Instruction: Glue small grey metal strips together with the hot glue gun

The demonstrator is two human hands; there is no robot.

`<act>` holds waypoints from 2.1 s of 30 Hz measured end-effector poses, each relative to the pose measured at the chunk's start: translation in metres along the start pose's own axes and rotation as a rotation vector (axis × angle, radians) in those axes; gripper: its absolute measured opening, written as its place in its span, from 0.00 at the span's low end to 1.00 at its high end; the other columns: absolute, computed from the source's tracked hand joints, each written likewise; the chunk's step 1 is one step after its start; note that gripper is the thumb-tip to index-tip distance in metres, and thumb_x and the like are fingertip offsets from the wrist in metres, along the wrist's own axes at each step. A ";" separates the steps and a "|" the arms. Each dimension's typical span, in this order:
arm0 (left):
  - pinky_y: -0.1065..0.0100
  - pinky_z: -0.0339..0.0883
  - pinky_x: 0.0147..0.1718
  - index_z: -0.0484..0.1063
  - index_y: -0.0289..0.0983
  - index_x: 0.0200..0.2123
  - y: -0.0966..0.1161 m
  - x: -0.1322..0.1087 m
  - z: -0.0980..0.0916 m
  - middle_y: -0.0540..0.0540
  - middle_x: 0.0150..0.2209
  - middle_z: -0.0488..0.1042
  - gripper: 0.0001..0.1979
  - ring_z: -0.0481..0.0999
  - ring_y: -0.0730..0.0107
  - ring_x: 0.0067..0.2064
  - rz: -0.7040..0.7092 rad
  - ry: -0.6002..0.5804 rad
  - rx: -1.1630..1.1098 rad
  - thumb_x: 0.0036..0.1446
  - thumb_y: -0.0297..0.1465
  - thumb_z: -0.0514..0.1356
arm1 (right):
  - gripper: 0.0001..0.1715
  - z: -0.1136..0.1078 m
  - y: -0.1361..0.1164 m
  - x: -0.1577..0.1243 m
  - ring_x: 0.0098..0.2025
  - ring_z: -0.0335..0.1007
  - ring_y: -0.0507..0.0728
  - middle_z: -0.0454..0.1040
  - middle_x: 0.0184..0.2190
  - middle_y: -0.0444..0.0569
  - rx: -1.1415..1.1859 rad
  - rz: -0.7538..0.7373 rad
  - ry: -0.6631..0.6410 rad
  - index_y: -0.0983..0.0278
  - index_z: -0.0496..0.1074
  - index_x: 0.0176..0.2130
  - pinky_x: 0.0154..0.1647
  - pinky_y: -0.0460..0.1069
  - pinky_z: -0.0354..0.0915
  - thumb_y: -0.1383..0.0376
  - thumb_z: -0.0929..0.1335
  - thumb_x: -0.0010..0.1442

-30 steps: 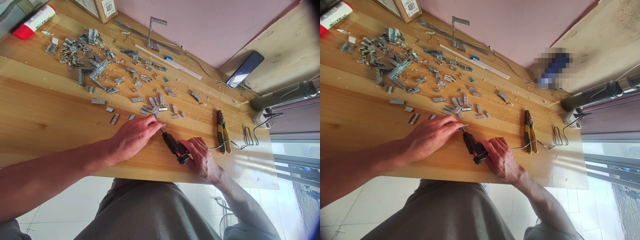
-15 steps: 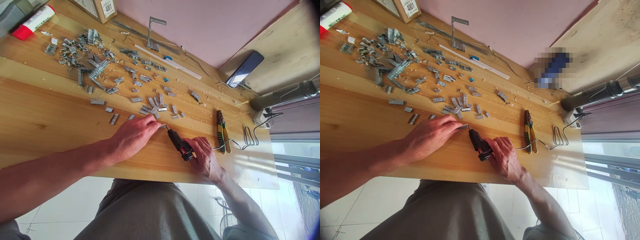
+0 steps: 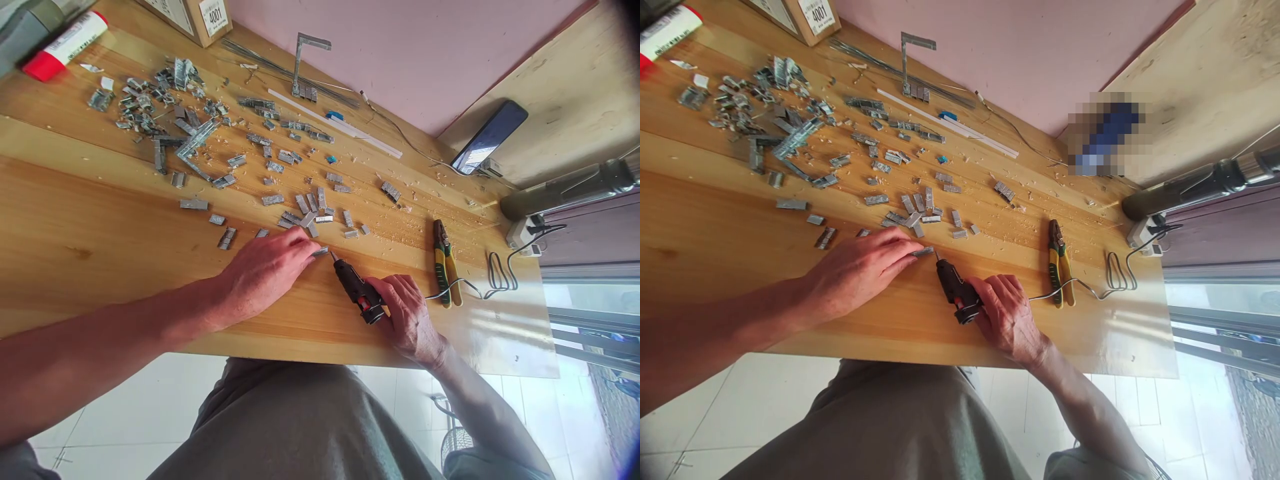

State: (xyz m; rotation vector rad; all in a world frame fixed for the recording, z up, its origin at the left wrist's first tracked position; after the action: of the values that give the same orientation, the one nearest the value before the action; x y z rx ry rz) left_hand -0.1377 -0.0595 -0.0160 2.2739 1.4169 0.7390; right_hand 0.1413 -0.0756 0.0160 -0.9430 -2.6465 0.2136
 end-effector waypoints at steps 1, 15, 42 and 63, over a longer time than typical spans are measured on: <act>0.62 0.77 0.46 0.82 0.40 0.53 0.000 0.000 -0.001 0.42 0.49 0.83 0.12 0.84 0.61 0.46 -0.002 0.010 0.007 0.78 0.31 0.58 | 0.20 0.000 -0.001 0.000 0.38 0.72 0.61 0.78 0.39 0.50 0.003 0.004 0.006 0.62 0.69 0.65 0.42 0.56 0.66 0.67 0.65 0.77; 0.64 0.75 0.51 0.83 0.39 0.49 -0.003 0.007 -0.010 0.45 0.46 0.86 0.08 0.85 0.62 0.46 -0.053 0.069 -0.199 0.73 0.30 0.63 | 0.17 0.000 -0.004 0.002 0.38 0.71 0.60 0.78 0.39 0.50 -0.016 -0.010 0.042 0.65 0.69 0.63 0.43 0.56 0.67 0.67 0.65 0.77; 0.62 0.73 0.49 0.86 0.43 0.47 0.001 0.014 -0.027 0.49 0.45 0.88 0.17 0.83 0.62 0.41 -0.416 -0.082 -0.408 0.66 0.45 0.62 | 0.20 -0.001 -0.006 0.000 0.38 0.71 0.59 0.77 0.39 0.49 0.008 0.008 0.083 0.63 0.68 0.64 0.42 0.55 0.66 0.67 0.64 0.75; 0.62 0.75 0.46 0.86 0.44 0.48 -0.002 0.013 -0.026 0.49 0.46 0.89 0.16 0.85 0.61 0.43 -0.421 -0.099 -0.417 0.67 0.45 0.63 | 0.22 0.003 -0.004 -0.002 0.38 0.72 0.60 0.77 0.39 0.49 0.003 0.027 0.072 0.62 0.67 0.65 0.43 0.56 0.66 0.68 0.64 0.75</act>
State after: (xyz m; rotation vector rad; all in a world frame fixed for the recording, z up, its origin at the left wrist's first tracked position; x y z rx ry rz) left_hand -0.1505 -0.0464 0.0067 1.6082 1.4650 0.6932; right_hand 0.1394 -0.0797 0.0132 -0.9682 -2.5686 0.1864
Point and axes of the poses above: each hand's wrist, its own x-axis towards the middle knuckle, its own z-axis out of the palm, y = z × x, the point moved 3 cm from there along x, towards the middle knuckle
